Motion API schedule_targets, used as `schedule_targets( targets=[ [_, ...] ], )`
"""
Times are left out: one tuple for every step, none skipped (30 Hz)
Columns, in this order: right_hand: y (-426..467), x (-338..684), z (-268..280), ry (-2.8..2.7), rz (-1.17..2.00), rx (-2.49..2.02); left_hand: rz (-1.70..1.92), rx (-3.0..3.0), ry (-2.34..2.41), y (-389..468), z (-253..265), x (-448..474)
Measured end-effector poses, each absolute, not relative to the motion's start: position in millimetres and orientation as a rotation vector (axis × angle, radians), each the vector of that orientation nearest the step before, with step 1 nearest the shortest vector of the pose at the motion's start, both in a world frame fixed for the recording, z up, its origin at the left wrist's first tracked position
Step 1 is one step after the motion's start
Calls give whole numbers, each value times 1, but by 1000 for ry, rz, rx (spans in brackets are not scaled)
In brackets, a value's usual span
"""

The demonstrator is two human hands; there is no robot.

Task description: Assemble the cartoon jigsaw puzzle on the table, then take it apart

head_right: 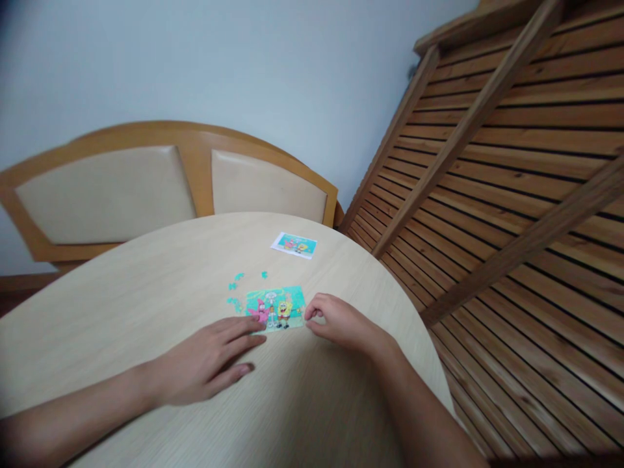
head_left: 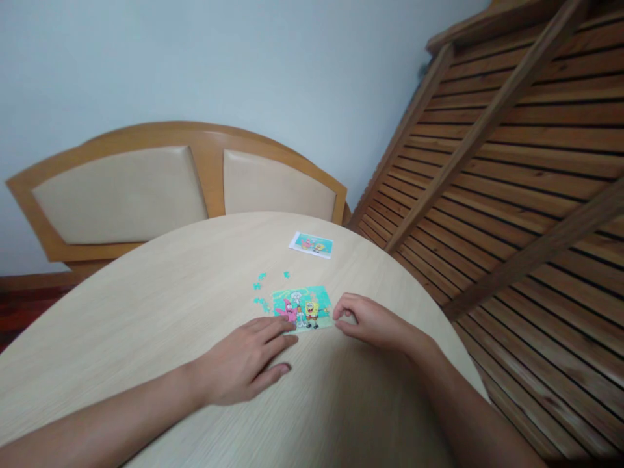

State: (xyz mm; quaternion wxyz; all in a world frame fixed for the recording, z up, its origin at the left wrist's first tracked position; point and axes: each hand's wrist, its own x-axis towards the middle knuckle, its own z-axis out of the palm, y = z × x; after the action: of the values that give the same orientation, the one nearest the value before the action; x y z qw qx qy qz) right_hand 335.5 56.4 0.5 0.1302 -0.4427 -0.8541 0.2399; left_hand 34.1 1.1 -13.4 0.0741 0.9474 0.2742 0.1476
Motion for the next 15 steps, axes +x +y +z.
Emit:
schedule_targets(
  targets=[
    [57, 335, 0, -2478, 692, -1280, 446, 2845, 820, 1, -13, 34],
    [57, 335, 0, -2474, 686, -1278, 449, 2846, 818, 1, -13, 34],
    [57, 335, -1, -2472, 681, -1278, 452, 2847, 817, 1, -14, 34],
    [57, 335, -1, -2470, 678, -1279, 454, 2847, 818, 1, -14, 34],
    [57, 336, -1, -2470, 676, -1282, 458, 2845, 819, 1, -14, 34],
    [58, 336, -1, -2471, 679, -1284, 463, 2843, 820, 1, -14, 33],
    [58, 336, -1, -2470, 682, -1287, 467, 2841, 822, 1, -15, 33],
    [58, 336, -1, -2470, 688, -1289, 463, 2842, 823, 2, -15, 34],
    [58, 336, -2, -2471, 694, -1288, 453, 2846, 824, 2, -15, 34],
    [58, 336, -2, -2472, 700, -1287, 444, 2850, 827, 2, -15, 34],
    [58, 336, -2, -2474, 705, -1287, 440, 2852, 828, 2, -16, 34],
    [58, 336, -3, -2473, 710, -1287, 441, 2852, 828, 2, -16, 34],
    [58, 336, -3, -2471, 716, -1289, 445, 2849, 828, 2, -15, 34],
    [58, 336, -3, -2467, 724, -1291, 449, 2847, 827, 2, -15, 34],
    [58, 336, -4, -2461, 731, -1292, 449, 2846, 827, 2, -15, 34]
  ],
)
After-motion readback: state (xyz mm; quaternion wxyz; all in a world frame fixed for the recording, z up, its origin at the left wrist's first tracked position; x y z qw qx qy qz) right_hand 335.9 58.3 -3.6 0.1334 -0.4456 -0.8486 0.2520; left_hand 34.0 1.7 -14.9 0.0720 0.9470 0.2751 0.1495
